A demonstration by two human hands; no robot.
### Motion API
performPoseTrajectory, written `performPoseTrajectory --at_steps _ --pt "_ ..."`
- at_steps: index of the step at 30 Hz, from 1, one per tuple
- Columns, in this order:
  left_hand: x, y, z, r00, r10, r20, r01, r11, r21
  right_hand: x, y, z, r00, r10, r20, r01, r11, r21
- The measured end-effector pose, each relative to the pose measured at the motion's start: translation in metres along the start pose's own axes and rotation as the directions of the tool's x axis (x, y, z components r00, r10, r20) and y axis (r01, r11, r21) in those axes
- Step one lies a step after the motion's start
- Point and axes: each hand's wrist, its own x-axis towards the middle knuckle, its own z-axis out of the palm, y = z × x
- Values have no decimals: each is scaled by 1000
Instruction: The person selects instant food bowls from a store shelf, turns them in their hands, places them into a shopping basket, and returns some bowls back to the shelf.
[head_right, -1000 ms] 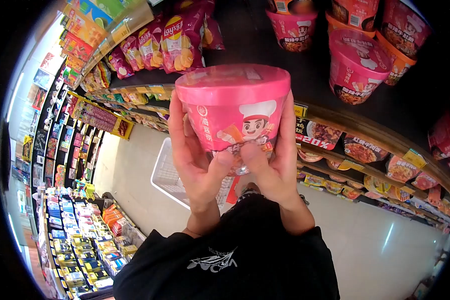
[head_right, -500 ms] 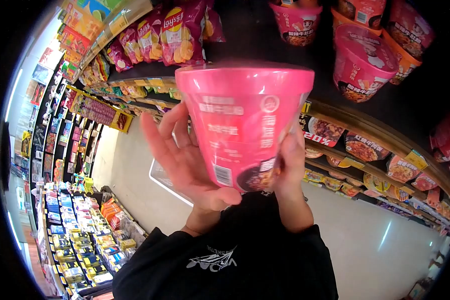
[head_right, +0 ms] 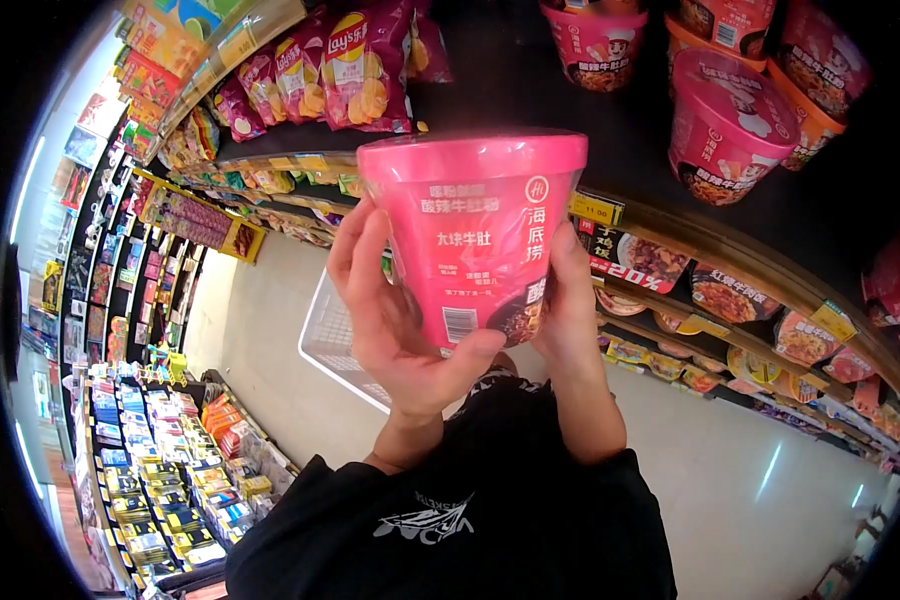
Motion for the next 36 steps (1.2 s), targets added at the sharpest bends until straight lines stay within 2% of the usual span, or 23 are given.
performPoseTrajectory --at_steps 5,9,11,16,18,21,24,30,32,35,36 --pt "-2 4 2 1000 -7 -3 7 997 -79 -5 1 0 999 -22 -41 20 999 -41" --pt "-3 7 -2 995 23 97 -10 991 -133 -7 -4 9 989 -94 -113 73 982 -175" --pt "-7 9 -2 992 -20 124 41 984 -172 -8 -8 10 986 -108 -125 81 976 -202" --pt "-6 18 -8 989 -42 145 61 990 -129 -14 -8 7 986 -94 -137 72 984 -160" --pt "-11 21 -8 989 -103 103 121 975 -189 -16 -7 14 986 -100 -132 76 981 -179" --pt "-13 16 -13 984 -50 173 75 987 -141 -16 -7 19 985 -129 -111 101 968 -229" --pt "-13 20 -15 985 -63 162 87 986 -145 -17 -7 26 970 -172 -173 117 951 -287" --pt "-32 15 -22 982 -111 155 136 978 -160 -25 2 -7 974 -110 -198 27 925 -379" --pt "-42 17 -28 976 -173 130 190 973 -128 -31 9 -19 983 -47 -179 -30 913 -406" --pt "-65 10 -36 966 -238 101 253 949 -190 -40 30 -27 988 5 -156 -68 913 -403" --pt "-79 7 -41 963 -241 116 254 960 -115 -51 32 -44 983 139 -123 -180 880 -439"
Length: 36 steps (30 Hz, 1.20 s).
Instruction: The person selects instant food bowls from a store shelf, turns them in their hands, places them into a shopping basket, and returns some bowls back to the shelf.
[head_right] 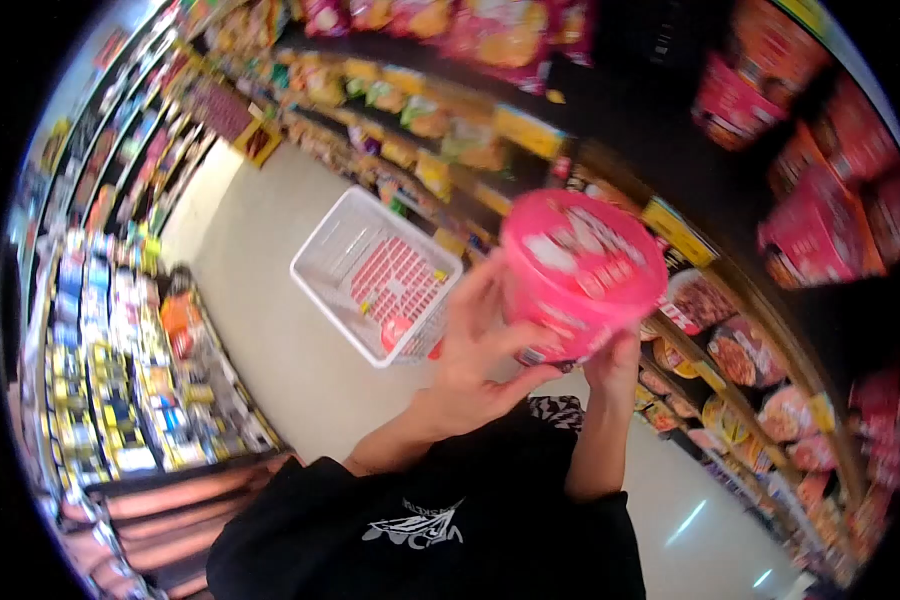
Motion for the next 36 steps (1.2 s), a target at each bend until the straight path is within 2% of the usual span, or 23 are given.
performPoseTrajectory --at_steps 3,4,7,8,10,12,13,14,15,17,18,21,22,25,26,29,30,33,34,36 --pt "-47 -17 -10 983 -115 143 90 982 168 -21 43 -13 977 210 -40 -196 955 221" --pt "-63 -17 -16 952 -245 182 224 966 130 -37 59 -16 931 343 -127 -317 930 185" --pt "-126 -23 -34 852 -469 232 479 878 16 -86 106 -20 824 557 -101 -510 808 295" --pt "-153 -28 -39 858 -458 233 462 886 39 -101 117 -21 780 621 -73 -576 759 303" --pt "-185 -25 -53 813 -540 218 549 835 23 -129 131 -18 690 723 -43 -672 661 335" --pt "-208 -22 -67 778 -598 193 609 793 -3 -138 138 -18 696 717 -33 -708 694 134" --pt "-216 -22 -69 767 -625 148 639 766 -77 -141 140 -17 696 718 -28 -717 696 30" --pt "-223 -23 -71 751 -649 120 659 749 -74 -138 139 -13 691 723 0 -722 690 49" --pt "-229 -23 -72 733 -674 91 680 730 -72 -138 143 -11 683 730 -20 -730 683 -16" --pt "-235 -28 -74 758 -652 -22 648 757 -90 -133 151 -6 672 738 -54 -736 659 -152" --pt "-235 -33 -78 771 -632 -79 626 775 -93 -128 155 2 653 752 -83 -756 644 -119" --pt "-236 -60 -87 676 -712 -191 640 695 -327 -106 167 35 720 689 -85 -671 661 -335" --pt "-246 -77 -84 638 -741 -210 653 665 -362 -99 179 38 733 676 -79 -655 669 -353" --pt "-232 -100 -100 498 -806 -319 717 590 -372 -66 208 57 703 712 -11 -639 624 -451" --pt "-233 -111 -106 496 -782 -377 748 605 -273 -55 224 61 693 720 35 -639 636 -432" --pt "-233 -144 -128 421 -753 -506 810 563 -164 -8 263 83 577 809 110 -651 538 -536" --pt "-236 -159 -131 360 -771 -525 805 542 -243 8 278 88 580 801 146 -590 538 -603" --pt "-245 -207 -141 316 -751 -580 850 495 -179 48 329 93 539 820 195 -485 491 -723" --pt "-245 -221 -145 259 -771 -582 876 441 -194 60 347 93 518 830 209 -420 459 -783" --pt "-252 -254 -146 155 -812 -563 849 401 -344 86 385 90 479 843 244 -266 404 -875"
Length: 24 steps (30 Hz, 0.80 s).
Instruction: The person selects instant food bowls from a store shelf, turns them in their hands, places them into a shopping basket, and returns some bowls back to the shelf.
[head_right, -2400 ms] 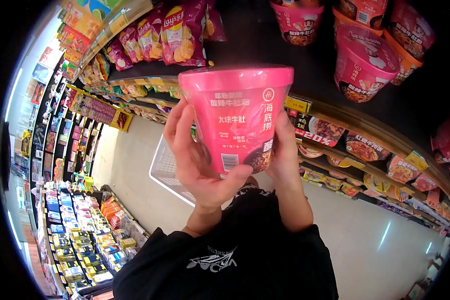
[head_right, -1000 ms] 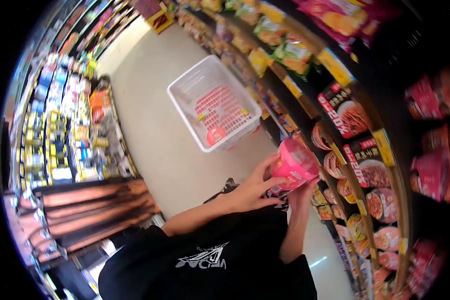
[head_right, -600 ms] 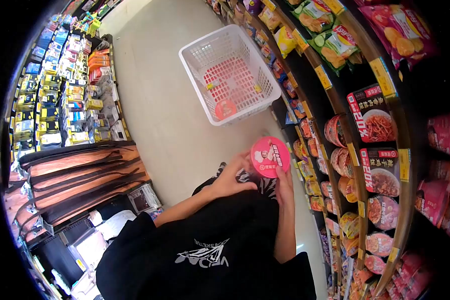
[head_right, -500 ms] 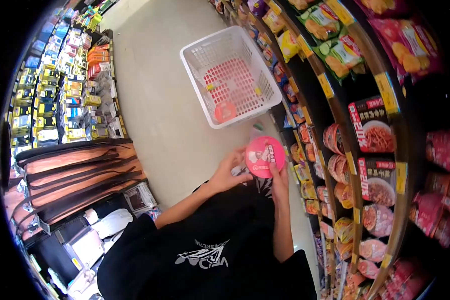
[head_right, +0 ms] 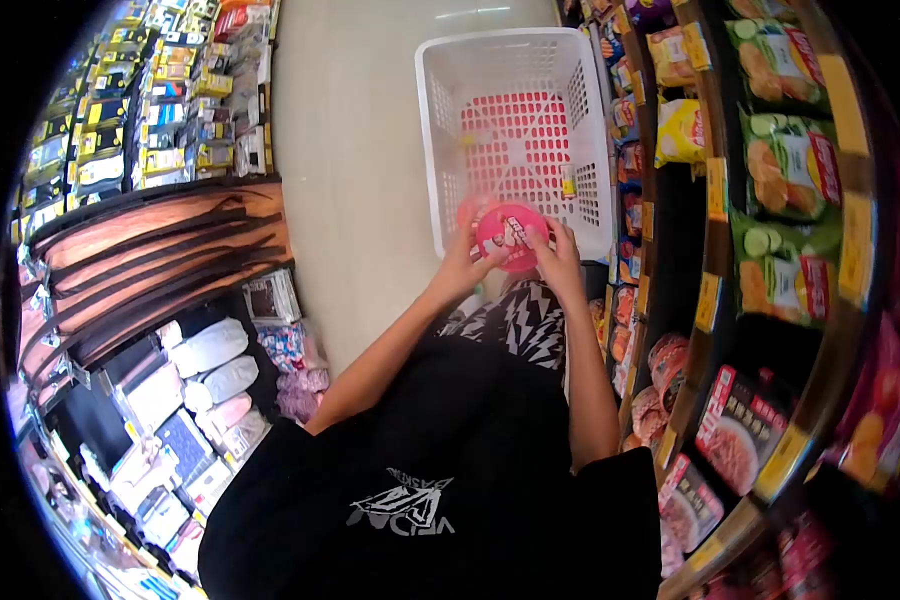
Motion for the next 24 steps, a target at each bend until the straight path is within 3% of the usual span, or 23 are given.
performPoseTrajectory --at_steps 3,5,7,8,11,16,19,20,24 --pt "37 -24 9 996 -86 6 86 995 -41 55 44 3 1000 2 7 -2 999 -38" --pt "45 -12 10 981 -189 31 191 977 -89 77 44 2 996 6 87 0 997 -77" --pt "49 -44 16 955 -298 12 297 947 -124 95 51 9 988 21 150 -13 999 -51" --pt "51 -39 18 941 -338 7 335 930 -150 99 50 9 973 95 212 -83 994 -67" --pt "60 -63 29 935 -356 -4 350 922 -164 104 56 15 970 87 228 -61 991 -120" --pt "87 -36 42 920 -389 -48 392 914 110 119 97 8 996 25 90 -13 992 -128" --pt "106 -53 58 872 -485 67 488 854 -180 132 98 -6 994 86 66 -74 983 -169" --pt "108 -59 63 867 -499 13 499 865 -50 133 95 -8 996 66 52 -54 978 -200" --pt "114 -80 76 865 -500 49 502 860 -92 146 99 -12 999 12 51 1 966 -257"
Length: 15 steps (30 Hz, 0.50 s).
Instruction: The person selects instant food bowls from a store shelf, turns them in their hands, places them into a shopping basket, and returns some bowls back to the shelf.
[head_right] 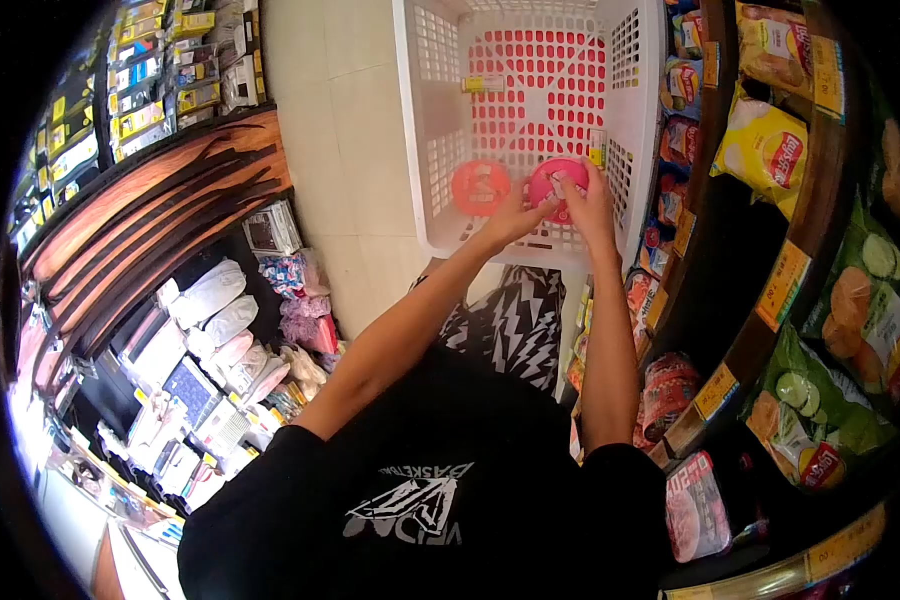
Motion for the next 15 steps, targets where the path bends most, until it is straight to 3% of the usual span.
performPoseTrajectory --at_steps 2,5,8,11,12,15 --pt "8 -2 4 998 54 -17 -55 997 -56 8 -3 1 997 70 -14 -70 997 32" --pt "29 -14 1 997 42 -61 -39 998 55 26 5 9 995 96 -9 -95 994 57" --pt "26 23 -19 984 156 84 -150 986 -76 48 4 20 994 108 32 -108 994 1" --pt "40 15 -41 977 206 63 -215 949 232 64 25 42 999 40 -16 -40 999 -26" --pt "62 -17 -41 943 332 23 -331 927 175 65 32 49 999 41 -13 -41 999 14" --pt "39 6 -60 978 194 71 -206 946 252 65 45 66 998 59 -4 -58 990 126"
